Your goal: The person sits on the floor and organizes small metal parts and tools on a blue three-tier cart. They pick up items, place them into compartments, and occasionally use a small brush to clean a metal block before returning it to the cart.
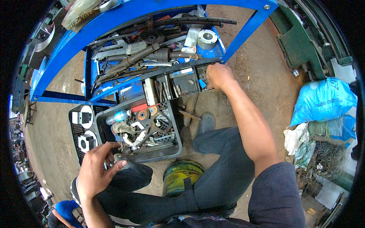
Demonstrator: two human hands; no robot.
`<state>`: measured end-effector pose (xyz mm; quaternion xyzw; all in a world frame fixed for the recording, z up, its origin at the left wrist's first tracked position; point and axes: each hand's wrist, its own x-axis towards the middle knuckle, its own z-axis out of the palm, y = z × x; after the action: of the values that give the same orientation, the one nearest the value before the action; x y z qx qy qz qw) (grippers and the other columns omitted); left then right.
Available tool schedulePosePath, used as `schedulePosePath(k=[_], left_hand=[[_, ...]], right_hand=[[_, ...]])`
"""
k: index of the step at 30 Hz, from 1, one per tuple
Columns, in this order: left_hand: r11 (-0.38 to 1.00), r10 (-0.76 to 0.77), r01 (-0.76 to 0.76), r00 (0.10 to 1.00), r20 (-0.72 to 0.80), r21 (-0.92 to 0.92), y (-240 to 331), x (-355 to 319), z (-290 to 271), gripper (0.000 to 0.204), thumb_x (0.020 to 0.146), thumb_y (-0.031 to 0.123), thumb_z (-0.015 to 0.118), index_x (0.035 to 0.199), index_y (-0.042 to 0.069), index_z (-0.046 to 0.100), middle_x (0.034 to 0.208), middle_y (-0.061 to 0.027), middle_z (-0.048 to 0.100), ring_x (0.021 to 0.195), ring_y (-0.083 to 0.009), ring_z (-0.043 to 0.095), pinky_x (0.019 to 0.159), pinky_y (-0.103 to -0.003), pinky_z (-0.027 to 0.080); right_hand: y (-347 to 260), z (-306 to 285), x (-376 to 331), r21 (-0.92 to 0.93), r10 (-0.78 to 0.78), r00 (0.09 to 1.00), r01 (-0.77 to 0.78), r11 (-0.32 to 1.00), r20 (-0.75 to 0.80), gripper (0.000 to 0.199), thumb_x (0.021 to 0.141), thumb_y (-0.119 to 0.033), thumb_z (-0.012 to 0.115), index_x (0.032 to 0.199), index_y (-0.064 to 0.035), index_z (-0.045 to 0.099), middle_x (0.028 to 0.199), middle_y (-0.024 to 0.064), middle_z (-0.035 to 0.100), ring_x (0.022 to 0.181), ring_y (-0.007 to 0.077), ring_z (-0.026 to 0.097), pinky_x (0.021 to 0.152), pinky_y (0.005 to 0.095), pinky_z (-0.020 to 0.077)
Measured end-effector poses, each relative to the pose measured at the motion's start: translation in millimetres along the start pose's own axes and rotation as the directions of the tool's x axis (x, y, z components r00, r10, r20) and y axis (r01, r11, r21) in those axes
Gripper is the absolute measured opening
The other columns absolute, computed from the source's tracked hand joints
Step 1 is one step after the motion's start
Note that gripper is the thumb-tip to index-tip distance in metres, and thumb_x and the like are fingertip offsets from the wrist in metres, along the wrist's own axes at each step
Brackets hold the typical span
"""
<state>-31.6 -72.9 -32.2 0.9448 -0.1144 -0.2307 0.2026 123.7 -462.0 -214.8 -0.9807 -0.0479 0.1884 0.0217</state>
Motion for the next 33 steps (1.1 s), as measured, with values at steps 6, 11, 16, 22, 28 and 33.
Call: schedulePosePath(k=[6, 11, 16, 22, 28, 33], left_hand=[[1.000, 0.004, -0.004, 1.000, -0.003, -0.008, -3, -4, -1, 0.045, 0.083, 0.025, 0.084, 0.115, -0.002, 0.068, 0.078, -0.0160, 0.062, 0.068, -0.0286, 0.060, 0.065, -0.040, 0.048], [1.000, 0.007, -0.007, 1.000, -0.008, -0.001, -4, -5, -1, 0.045, 0.082, 0.025, 0.085, 0.114, -0.002, 0.067, 0.078, -0.0158, 0.062, 0.067, -0.0284, 0.060, 0.064, -0.040, 0.048], [0.999, 0.015, -0.014, 1.000, -0.010, 0.035, -2, -4, -1, 0.046, 0.081, 0.025, 0.085, 0.114, -0.002, 0.068, 0.079, -0.0165, 0.064, 0.068, -0.0293, 0.061, 0.065, -0.040, 0.049], [1.000, 0.003, -0.003, 1.000, 0.004, 0.011, 4, -1, -2, 0.045, 0.081, 0.025, 0.086, 0.113, -0.002, 0.069, 0.081, -0.0182, 0.066, 0.070, -0.0307, 0.064, 0.066, -0.041, 0.051], [0.999, -0.027, 0.025, 0.998, 0.051, 0.042, 3, 4, -1, 0.045, 0.081, 0.026, 0.086, 0.113, -0.001, 0.069, 0.080, -0.0178, 0.065, 0.069, -0.0301, 0.064, 0.065, -0.039, 0.051], [1.000, 0.005, -0.005, 1.000, 0.020, -0.003, 4, 5, -3, 0.046, 0.081, 0.028, 0.086, 0.114, 0.000, 0.070, 0.080, -0.0171, 0.065, 0.068, -0.0295, 0.064, 0.064, -0.040, 0.051]], right_hand=[[2, 5, 4, 0.013, -0.010, 0.999, 0.011, 1.000, -0.037, 0.027, 0.072, -0.011, 0.083, 0.097, -0.0027, 0.078, 0.103, 0.0210, 0.076, 0.100, 0.0360, 0.075, 0.084, 0.0469, 0.0608], [5, 3, 8, 0.043, -0.007, 0.999, 0.005, 0.999, 0.032, 0.025, 0.071, -0.013, 0.084, 0.094, -0.0046, 0.078, 0.101, 0.0203, 0.076, 0.099, 0.0364, 0.074, 0.084, 0.0473, 0.0599], [10, -12, -1, 0.004, 0.001, 0.999, -0.001, 1.000, 0.052, 0.017, 0.072, -0.010, 0.082, 0.088, -0.0080, 0.079, 0.094, 0.0199, 0.076, 0.097, 0.0354, 0.074, 0.082, 0.0475, 0.0592], [-1, -2, -3, -0.047, 0.016, 1.000, -0.017, 0.999, -0.008, 0.019, 0.077, -0.005, 0.072, 0.095, -0.0050, 0.078, 0.099, 0.0220, 0.076, 0.099, 0.0379, 0.074, 0.083, 0.0474, 0.0596], [6, 22, 10, -0.005, -0.074, 0.990, 0.075, 0.997, 0.117, 0.017, 0.076, -0.006, 0.068, 0.089, -0.0066, 0.079, 0.098, 0.0219, 0.075, 0.099, 0.0402, 0.072, 0.090, 0.0477, 0.0573], [19, 17, 19, 0.043, -0.075, 0.977, 0.068, 0.997, 0.197, 0.018, 0.076, -0.008, 0.066, 0.087, -0.0089, 0.080, 0.095, 0.0196, 0.076, 0.095, 0.0405, 0.073, 0.088, 0.0476, 0.0574]])
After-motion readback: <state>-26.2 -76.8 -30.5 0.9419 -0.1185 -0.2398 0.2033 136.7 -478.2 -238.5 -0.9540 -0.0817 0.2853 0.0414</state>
